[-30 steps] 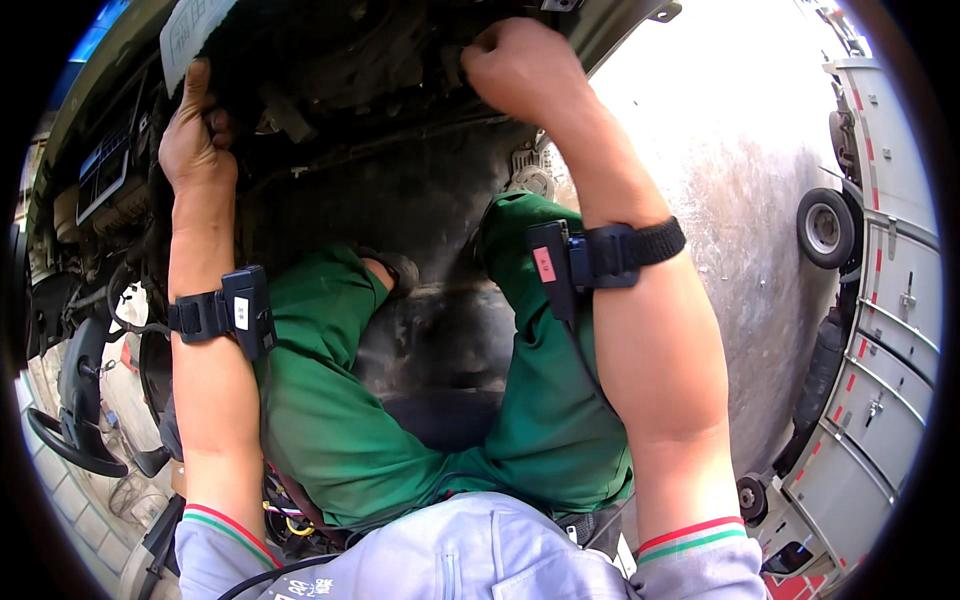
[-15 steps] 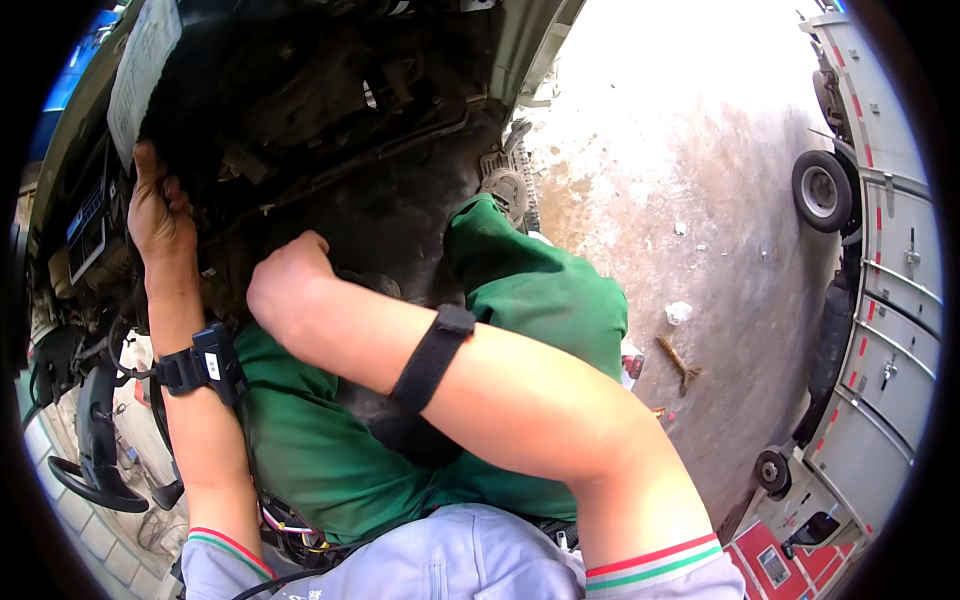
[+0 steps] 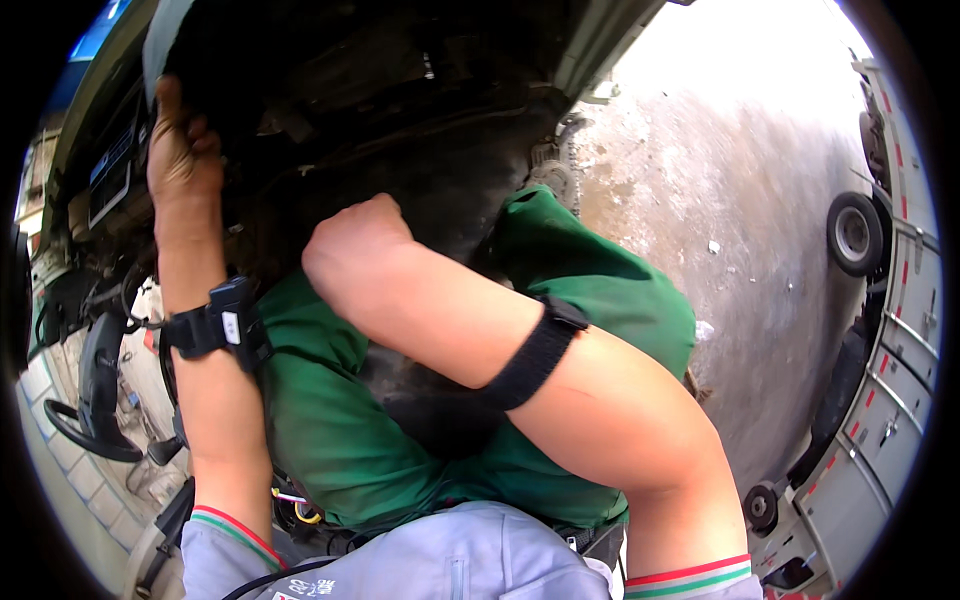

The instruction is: The person works inside the footwell of a vehicle cabin, disconnecting and reconnecting wiring harnesses and a grey electronic module within the disassembled lower dashboard.

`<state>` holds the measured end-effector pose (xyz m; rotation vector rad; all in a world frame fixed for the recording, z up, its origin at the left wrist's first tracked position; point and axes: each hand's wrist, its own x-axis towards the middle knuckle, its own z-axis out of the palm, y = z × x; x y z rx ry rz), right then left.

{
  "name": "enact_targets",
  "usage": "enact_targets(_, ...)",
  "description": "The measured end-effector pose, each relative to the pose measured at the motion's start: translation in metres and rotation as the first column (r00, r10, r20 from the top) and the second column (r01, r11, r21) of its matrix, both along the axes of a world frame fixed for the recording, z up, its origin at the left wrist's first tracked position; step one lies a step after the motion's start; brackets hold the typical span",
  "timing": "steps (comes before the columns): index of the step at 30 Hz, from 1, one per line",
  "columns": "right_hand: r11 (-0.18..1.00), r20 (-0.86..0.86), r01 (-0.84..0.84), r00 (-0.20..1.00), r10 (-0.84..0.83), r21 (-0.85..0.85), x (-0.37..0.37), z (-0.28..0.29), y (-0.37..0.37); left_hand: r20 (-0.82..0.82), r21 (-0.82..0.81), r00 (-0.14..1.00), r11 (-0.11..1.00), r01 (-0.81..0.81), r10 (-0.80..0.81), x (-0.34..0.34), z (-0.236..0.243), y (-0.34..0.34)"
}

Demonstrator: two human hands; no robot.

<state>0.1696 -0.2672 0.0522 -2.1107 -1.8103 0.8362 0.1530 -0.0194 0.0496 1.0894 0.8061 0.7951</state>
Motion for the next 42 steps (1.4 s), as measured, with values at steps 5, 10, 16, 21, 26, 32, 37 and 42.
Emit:
enact_targets(5, 0.992, 0.035, 0.082, 0.996, -0.079, -0.096, 0.016, 0.006, 0.004, -0.037, 0.008, 0.998, 0.999, -0.041, 0.041, 0.008, -0.005, -0.014)
enact_targets(10, 0.627, -0.176, 0.595, 0.781, -0.600, 0.502, 0.081, 0.014, 0.016, -0.043, 0.022, 0.998, 0.999, -0.041, 0.042, 0.011, 0.003, -0.046)
enact_targets(16, 0.435, -0.945, 0.900, 0.120, -0.304, -0.026, 0.106, 0.059, 0.038, 0.144, 0.088, 0.986, 0.991, -0.101, 0.088, 0.012, 0.009, -0.056)
enact_targets(21, 0.439, -0.939, 0.864, 0.326, -0.113, 0.247, 0.087, 0.047, 0.057, -0.170, 0.120, 0.984, 0.990, 0.069, -0.048, -0.013, 0.025, -0.048)
enact_targets(26, 0.362, -0.800, 0.839, 0.517, -0.304, 0.405, 0.120, 0.017, 0.048, -0.628, 0.393, 0.761, 0.778, 0.491, -0.163, -0.049, -0.003, -0.073)
enact_targets(32, 0.239, -0.756, 0.901, 0.434, -0.490, 0.363, 0.107, 0.018, 0.057, -0.796, -0.345, -0.456, -0.321, 0.882, -0.398, -0.091, -0.012, -0.167)
enact_targets(37, 0.258, -0.678, 0.899, 0.437, -0.592, 0.354, 0.118, 0.013, 0.051, -0.852, -0.435, -0.522, -0.493, 0.754, -0.048, -0.115, -0.035, -0.184)
enact_targets(42, 0.265, -0.682, 0.911, 0.412, -0.604, 0.316, 0.115, 0.010, 0.062, -0.955, -0.296, -0.287, -0.268, 0.917, 0.072, -0.120, -0.038, -0.153)
